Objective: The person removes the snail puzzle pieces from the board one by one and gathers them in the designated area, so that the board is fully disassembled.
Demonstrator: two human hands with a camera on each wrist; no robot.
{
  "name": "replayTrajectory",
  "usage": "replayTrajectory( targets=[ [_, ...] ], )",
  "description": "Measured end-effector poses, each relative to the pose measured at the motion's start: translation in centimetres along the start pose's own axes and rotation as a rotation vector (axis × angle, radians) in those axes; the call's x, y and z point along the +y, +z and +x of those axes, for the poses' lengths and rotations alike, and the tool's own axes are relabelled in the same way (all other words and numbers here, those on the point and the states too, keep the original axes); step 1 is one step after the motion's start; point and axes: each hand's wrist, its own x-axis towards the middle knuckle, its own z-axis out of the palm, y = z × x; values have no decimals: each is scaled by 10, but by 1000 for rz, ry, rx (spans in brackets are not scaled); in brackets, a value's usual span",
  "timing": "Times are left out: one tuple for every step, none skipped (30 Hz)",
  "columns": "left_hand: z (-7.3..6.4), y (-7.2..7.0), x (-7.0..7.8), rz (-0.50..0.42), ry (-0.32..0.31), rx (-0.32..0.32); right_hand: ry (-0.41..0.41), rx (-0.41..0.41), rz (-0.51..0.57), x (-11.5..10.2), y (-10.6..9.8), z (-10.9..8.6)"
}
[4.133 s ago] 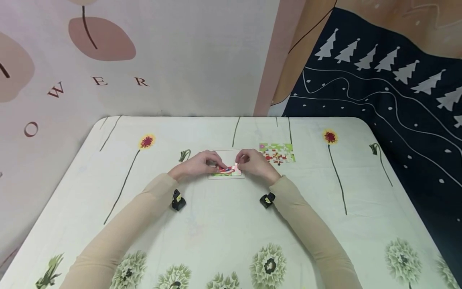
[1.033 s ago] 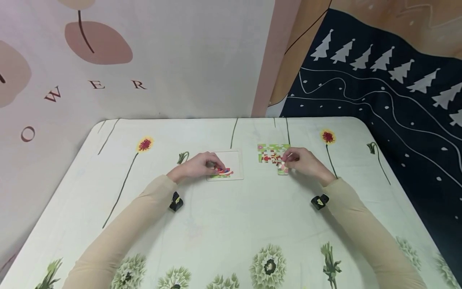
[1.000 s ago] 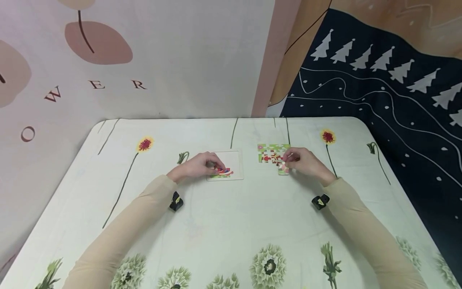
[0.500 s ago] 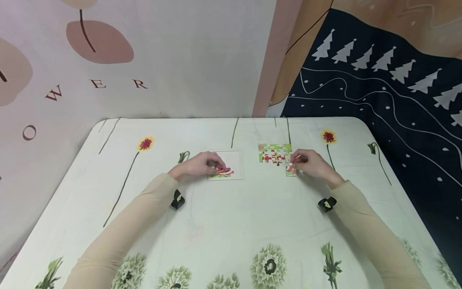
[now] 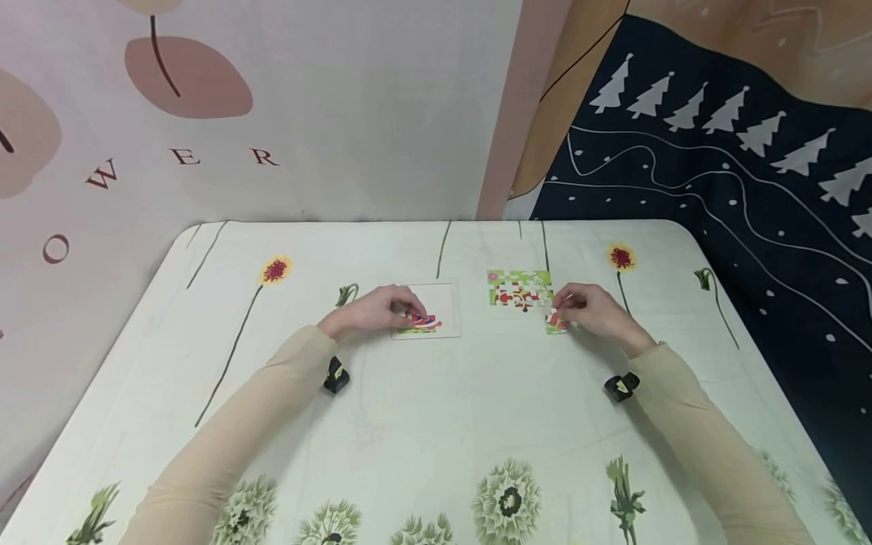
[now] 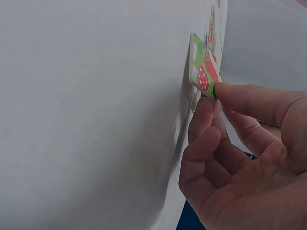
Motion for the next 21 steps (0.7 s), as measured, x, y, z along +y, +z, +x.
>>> replayTrajectory(
  targets=[
    [0,0,0,0,-1,1,1,1,-1,0,0,0],
    [0,0,0,-1,-2,1,0,3,-3,1,0,1],
    [-1,0,0,-1,-4,1,-1,5,-4,1,1,1],
    [-1,0,0,-3,-7,0,-2,8,-7,1,1,2],
    [-1,0,0,-3,-12,0,-4,11,-10,1,1,3],
    [-1,0,0,-5,-15,-1,-6,13,-14,1,2,3],
    [0,0,0,-6,-19,-1,-9,15,-20,2,2,4],
    [0,0,-1,-7,-21,-2,-9,15,-25,2,2,5],
    [0,0,-1,-7,-20,-2,-7,15,-28,2,2,6],
    [0,0,-2,-3,-19,0,-7,16,-33,2,3,6],
    [1,0,-3,0,-15,1,-6,17,-38,2,3,7],
    [1,0,-3,3,-9,2,-5,18,-44,2,3,7],
    [1,0,-4,7,-5,3,-3,20,-48,2,4,8],
    [1,1,-4,11,-1,4,-2,23,-50,2,4,8],
    [1,1,-4,14,2,5,0,26,-52,2,5,9],
    [2,1,-4,16,4,7,2,30,-54,2,5,9],
    [2,1,-4,16,3,8,6,34,-56,2,5,9],
    [1,1,-4,18,1,9,9,38,-56,2,6,9],
    [1,1,-3,18,-2,10,13,42,-56,2,6,9],
    [1,1,-2,20,-1,11,17,44,-56,2,6,9],
    [1,1,-1,21,-5,13,18,47,-58,2,7,9]
  ],
)
